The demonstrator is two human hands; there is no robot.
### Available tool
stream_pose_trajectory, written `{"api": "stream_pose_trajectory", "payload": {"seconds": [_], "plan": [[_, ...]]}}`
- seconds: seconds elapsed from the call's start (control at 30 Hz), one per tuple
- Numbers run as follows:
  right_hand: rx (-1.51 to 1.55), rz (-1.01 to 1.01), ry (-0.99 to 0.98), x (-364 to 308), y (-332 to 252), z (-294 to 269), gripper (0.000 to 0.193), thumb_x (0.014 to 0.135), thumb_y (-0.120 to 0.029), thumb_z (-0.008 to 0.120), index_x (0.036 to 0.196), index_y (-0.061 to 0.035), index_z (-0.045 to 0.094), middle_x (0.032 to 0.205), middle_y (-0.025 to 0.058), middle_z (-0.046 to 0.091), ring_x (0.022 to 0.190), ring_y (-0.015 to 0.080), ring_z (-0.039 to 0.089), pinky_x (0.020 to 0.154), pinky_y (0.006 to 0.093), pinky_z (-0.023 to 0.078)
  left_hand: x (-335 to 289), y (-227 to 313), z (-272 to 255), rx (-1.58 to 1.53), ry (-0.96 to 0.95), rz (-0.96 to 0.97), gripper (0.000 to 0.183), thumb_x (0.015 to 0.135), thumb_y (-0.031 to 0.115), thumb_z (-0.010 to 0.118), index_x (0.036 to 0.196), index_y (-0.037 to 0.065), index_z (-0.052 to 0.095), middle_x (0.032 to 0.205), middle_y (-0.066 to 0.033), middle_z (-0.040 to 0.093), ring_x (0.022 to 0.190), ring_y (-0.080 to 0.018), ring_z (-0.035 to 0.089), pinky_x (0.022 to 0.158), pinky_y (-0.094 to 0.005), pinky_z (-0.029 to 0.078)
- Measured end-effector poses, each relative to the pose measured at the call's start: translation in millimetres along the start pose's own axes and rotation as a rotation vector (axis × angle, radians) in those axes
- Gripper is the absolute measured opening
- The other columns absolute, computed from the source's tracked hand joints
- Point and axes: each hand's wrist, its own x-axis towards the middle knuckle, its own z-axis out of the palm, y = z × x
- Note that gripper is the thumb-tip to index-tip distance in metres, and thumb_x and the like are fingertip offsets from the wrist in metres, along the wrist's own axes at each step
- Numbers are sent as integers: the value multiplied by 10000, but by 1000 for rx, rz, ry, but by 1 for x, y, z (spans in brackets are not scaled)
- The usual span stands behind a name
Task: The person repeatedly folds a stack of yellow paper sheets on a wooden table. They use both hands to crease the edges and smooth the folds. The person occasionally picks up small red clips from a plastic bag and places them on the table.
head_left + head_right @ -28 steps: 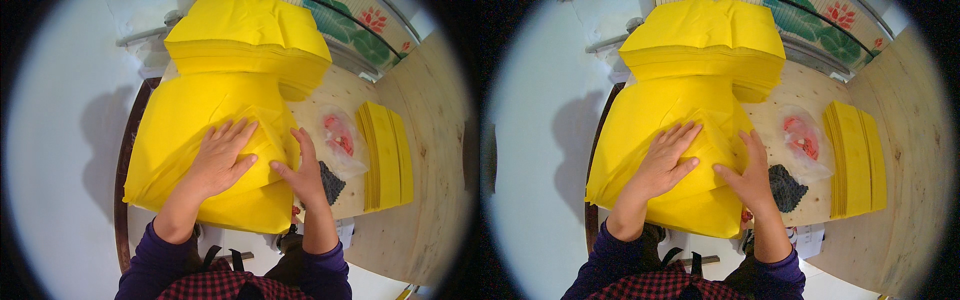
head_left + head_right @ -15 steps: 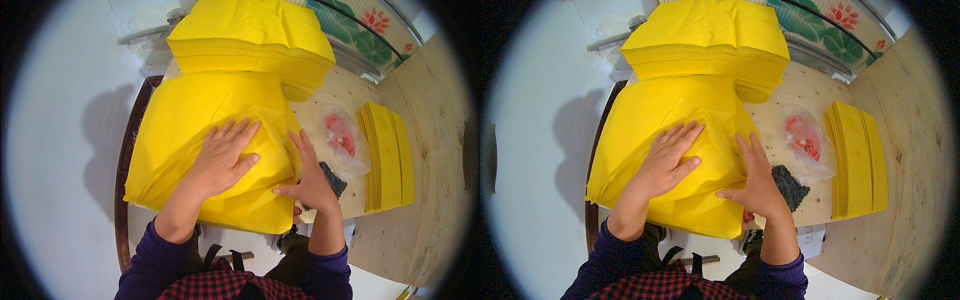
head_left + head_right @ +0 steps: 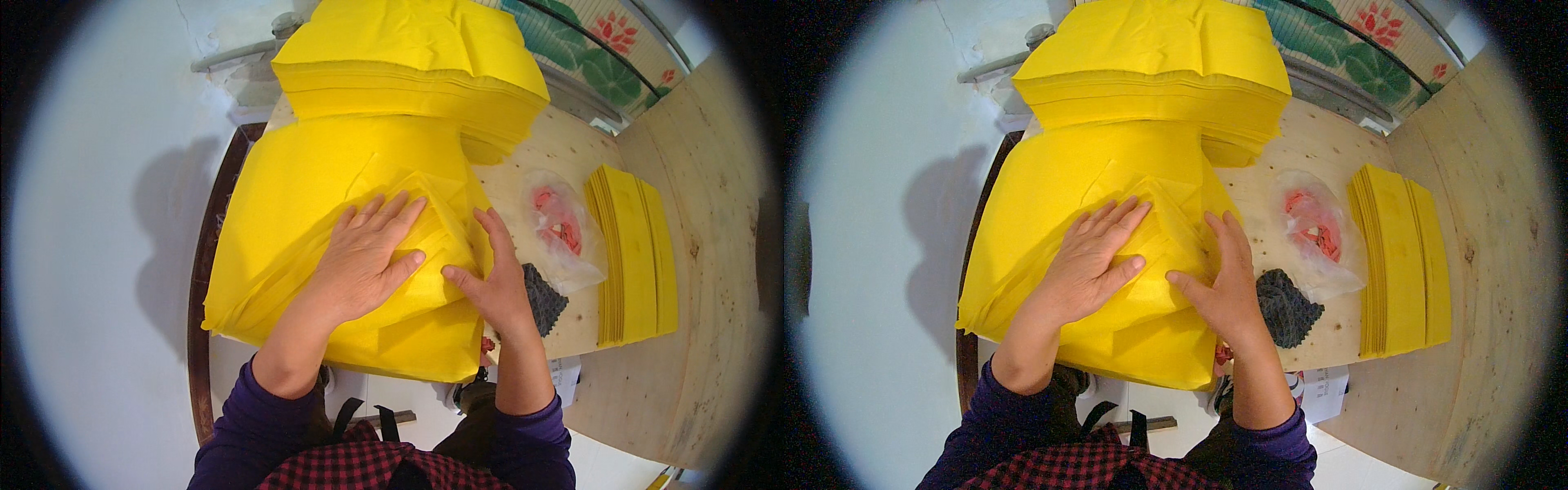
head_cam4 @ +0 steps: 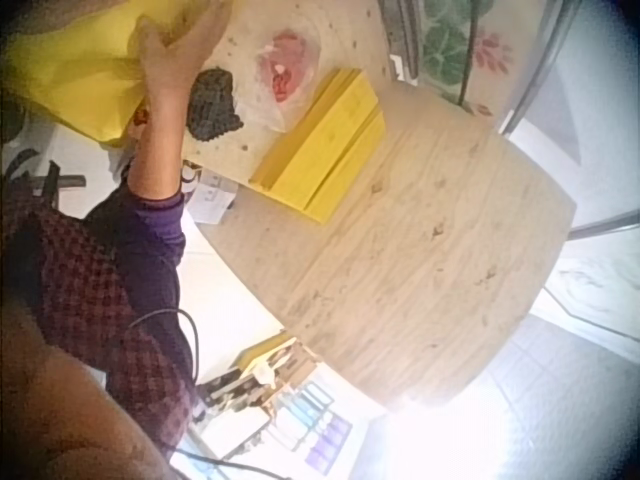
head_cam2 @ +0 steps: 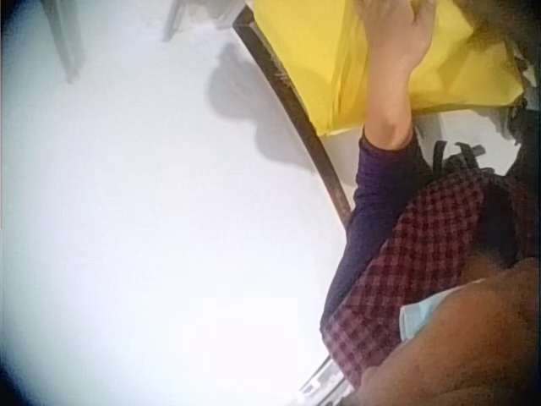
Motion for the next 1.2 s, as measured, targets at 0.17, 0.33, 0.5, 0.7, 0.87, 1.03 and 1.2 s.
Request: {"api": "stream_pose_trajectory", "payload": {"seconds": [0.17,0.33,0.5,0.7,0.87,1.03,1.2], "plan": [[-57,-24,-82,-3,-4,-10,949,671,-203,840,1487,-94,369,1575,261,246,1472,405,234,1194,454,235,0,0,0,1,-4,-4,679,990,492,458,1537,115,322,1543,-211,363,1424,-421,312,1168,-520,202],[-50,-129,-179,-3,-3,-28,934,710,-291,830,1486,-53,367,1570,269,267,1473,397,247,1194,438,232,-1,0,1,-3,-2,-4,674,988,478,467,1536,112,324,1546,-210,361,1423,-420,317,1167,-527,203],[94,-24,-45,3,0,-9,859,757,-314,798,1467,-43,396,1544,269,318,1458,388,285,1185,426,249,-1,1,-1,-3,7,-2,658,986,449,481,1527,106,334,1541,-209,370,1420,-422,326,1166,-537,206],[-18,-15,-42,3,-1,-1,896,698,-218,830,1467,-62,398,1554,260,299,1455,390,284,1186,434,256,-1,1,-1,1,7,-10,640,990,439,470,1519,103,342,1541,-201,373,1421,-420,329,1166,-550,211],[-151,-54,-98,-2,-8,-11,998,635,-222,869,1487,-79,370,1577,260,255,1469,396,253,1193,443,246,-1,1,0,10,10,-9,639,992,448,460,1520,108,341,1542,-199,372,1419,-421,332,1165,-551,215],[-59,-120,-162,-2,-6,-29,943,676,-284,858,1470,-63,400,1574,269,263,1467,398,262,1190,443,245,-1,0,2,-2,21,-4,644,989,450,467,1520,107,341,1542,-198,372,1416,-423,336,1164,-551,218],[14,-18,-5,5,2,-9,849,736,-282,822,1452,-51,427,1557,270,297,1452,396,292,1184,441,252,0,0,1,-6,25,4,642,985,435,479,1518,104,344,1540,-198,375,1414,-424,340,1164,-550,219]]}}
